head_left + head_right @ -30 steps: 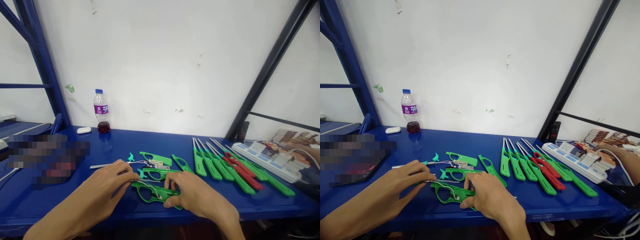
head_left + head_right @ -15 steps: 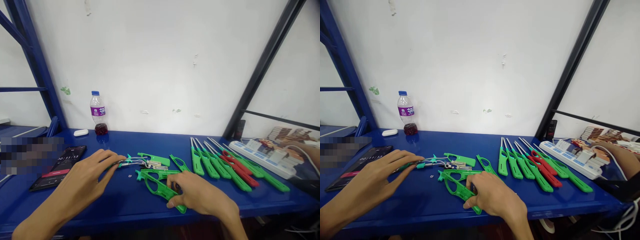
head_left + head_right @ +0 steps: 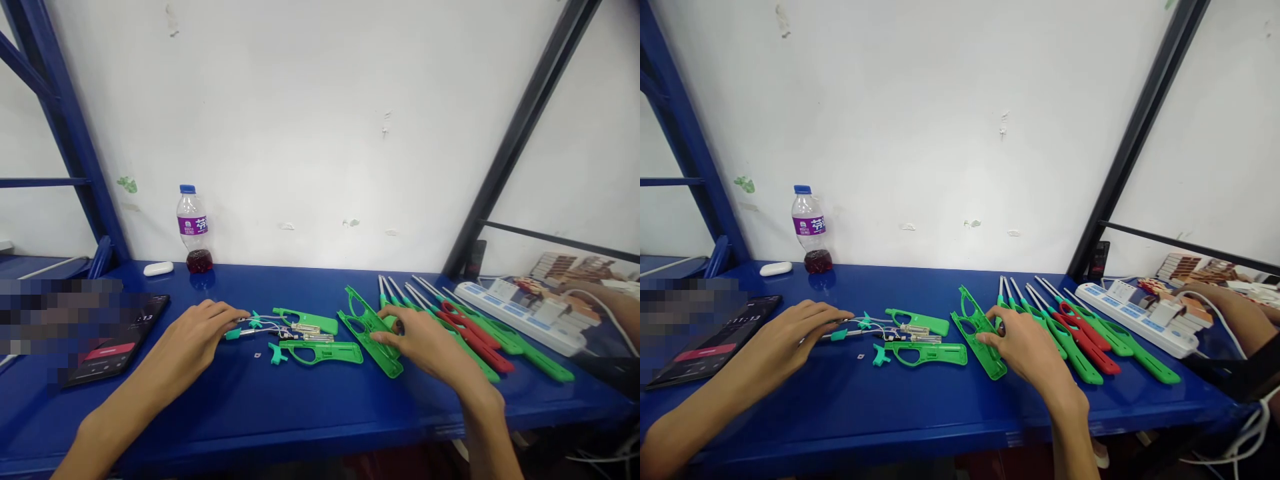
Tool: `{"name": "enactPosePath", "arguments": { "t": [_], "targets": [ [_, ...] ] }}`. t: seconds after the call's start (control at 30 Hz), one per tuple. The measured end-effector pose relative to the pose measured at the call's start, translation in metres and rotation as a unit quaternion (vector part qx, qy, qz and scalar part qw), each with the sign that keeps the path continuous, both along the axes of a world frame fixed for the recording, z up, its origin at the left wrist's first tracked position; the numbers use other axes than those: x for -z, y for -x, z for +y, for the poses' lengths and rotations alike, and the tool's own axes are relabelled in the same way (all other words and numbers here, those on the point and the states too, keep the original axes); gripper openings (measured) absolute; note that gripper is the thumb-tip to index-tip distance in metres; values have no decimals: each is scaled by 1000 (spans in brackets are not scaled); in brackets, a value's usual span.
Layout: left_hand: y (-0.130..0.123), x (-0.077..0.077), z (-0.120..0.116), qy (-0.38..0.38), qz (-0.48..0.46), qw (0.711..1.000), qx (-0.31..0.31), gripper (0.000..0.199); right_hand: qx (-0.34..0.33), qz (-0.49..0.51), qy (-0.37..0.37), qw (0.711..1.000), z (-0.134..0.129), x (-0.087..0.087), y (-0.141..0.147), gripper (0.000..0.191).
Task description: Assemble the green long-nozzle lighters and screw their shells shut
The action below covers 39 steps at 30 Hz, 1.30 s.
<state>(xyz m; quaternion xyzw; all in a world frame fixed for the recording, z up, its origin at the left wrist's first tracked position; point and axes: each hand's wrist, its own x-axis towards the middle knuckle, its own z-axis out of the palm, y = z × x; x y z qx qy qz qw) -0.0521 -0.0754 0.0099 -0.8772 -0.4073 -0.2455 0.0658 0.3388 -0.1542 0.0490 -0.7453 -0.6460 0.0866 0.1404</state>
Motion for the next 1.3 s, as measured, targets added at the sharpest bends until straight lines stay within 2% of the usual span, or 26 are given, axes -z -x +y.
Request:
{"name": "enactPosePath", "arguments": {
  "t": [0.23, 0.5, 0.8, 1.03, 1.2, 1.3],
  "targets": [
    [1, 10, 7, 18, -2, 1000, -7, 42, -34, 4, 21, 999, 0, 0, 1, 34],
    [4, 9, 11, -31, -1, 999, -14, 40, -36, 17, -2, 999, -4, 0, -10, 31],
    [4, 22, 19, 104, -17, 994, -1, 40, -76, 18, 7, 997, -4, 3, -20, 31],
    [1, 20, 13, 120, -26, 992, 11, 43, -73, 13, 16, 997, -3, 6, -18, 35],
    [7, 26, 18, 120, -20, 993, 11, 41, -74, 3, 21, 997, -2, 6, -16, 35],
    [8, 23, 20, 112, -24, 993, 9, 43, -74, 3, 26, 997, -2, 6, -15, 34]
  ]
}}
